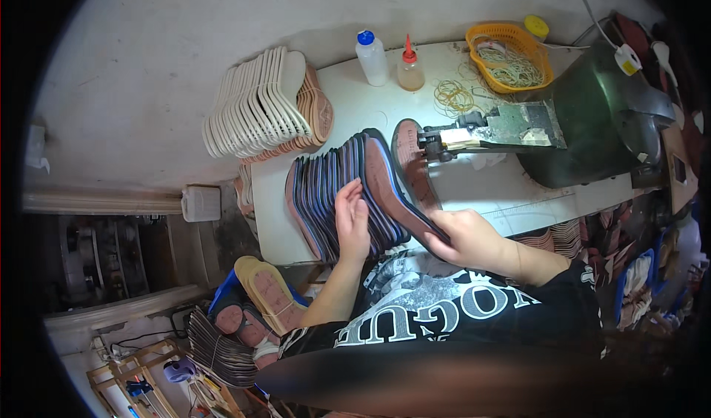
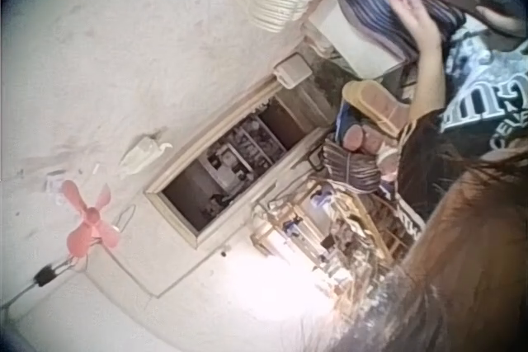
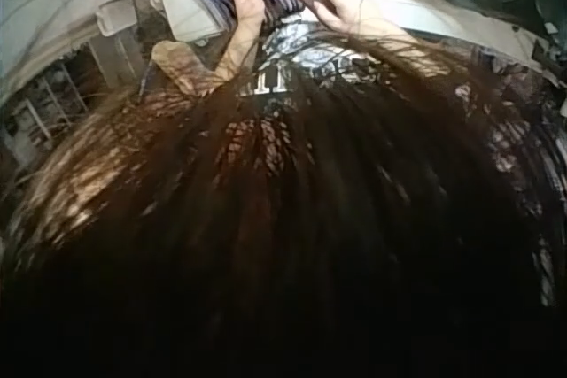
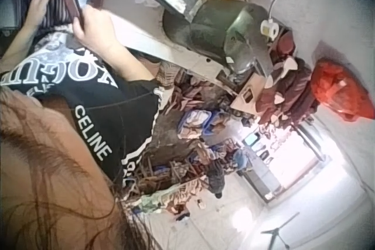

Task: The recorder is inspecting and organizing shoe insoles at a workstation, checking for defects and grouping them into stacks.

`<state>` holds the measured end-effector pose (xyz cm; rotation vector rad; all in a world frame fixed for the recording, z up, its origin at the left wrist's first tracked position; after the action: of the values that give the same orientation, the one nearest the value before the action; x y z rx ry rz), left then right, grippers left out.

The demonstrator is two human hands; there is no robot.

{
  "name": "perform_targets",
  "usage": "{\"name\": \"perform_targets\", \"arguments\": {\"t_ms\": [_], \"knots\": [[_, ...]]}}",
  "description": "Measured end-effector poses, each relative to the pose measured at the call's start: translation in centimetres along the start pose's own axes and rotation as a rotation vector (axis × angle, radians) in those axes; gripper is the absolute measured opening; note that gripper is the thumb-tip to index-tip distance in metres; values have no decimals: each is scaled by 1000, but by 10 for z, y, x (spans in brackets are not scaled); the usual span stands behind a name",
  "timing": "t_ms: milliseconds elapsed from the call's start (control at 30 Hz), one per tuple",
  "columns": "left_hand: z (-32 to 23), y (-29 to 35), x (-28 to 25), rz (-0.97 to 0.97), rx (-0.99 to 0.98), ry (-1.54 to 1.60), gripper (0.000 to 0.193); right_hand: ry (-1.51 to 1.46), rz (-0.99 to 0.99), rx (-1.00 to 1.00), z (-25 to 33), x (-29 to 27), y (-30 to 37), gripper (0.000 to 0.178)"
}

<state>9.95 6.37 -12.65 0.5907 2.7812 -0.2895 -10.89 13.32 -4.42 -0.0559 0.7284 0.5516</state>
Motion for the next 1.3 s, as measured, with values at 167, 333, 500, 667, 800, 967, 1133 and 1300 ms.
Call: {"name": "perform_targets", "arguments": {"t_ms": [167,333,500,667,800,967,1133,1300], "knots": [[-36,-27,9,41,-217,1052,50,-395,50,-138,2,-12,1,20],[-68,-51,18,84,-205,1108,45,-1081,216,-108,-39,5,-34,36],[-89,-63,38,390,-199,1065,39,-1343,105,-391,-27,-8,-46,51],[-105,-70,23,386,-106,888,36,-1052,354,-222,-19,-37,-33,34],[-95,-85,28,-78,73,537,34,-435,-211,-72,-14,-57,-30,24],[-68,-96,45,-10,-5,583,38,-528,-249,55,-26,-59,-25,24],[-58,-113,55,0,-37,608,35,-613,-243,23,-49,-55,-28,26],[-50,-136,69,-5,-116,533,34,-1257,-307,-31,-56,-61,-12,33]]}}
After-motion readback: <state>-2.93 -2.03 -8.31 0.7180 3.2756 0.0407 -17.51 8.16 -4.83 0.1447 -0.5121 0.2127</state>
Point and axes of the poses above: each hand's wrist, its own y-axis away from the middle knuckle, its own x-axis out of the palm, z = x × y, the point moved 3 cm from there along -y, towards the middle knuckle, and after that the axes turned 15 degrees about z, right-handed, at the moved point
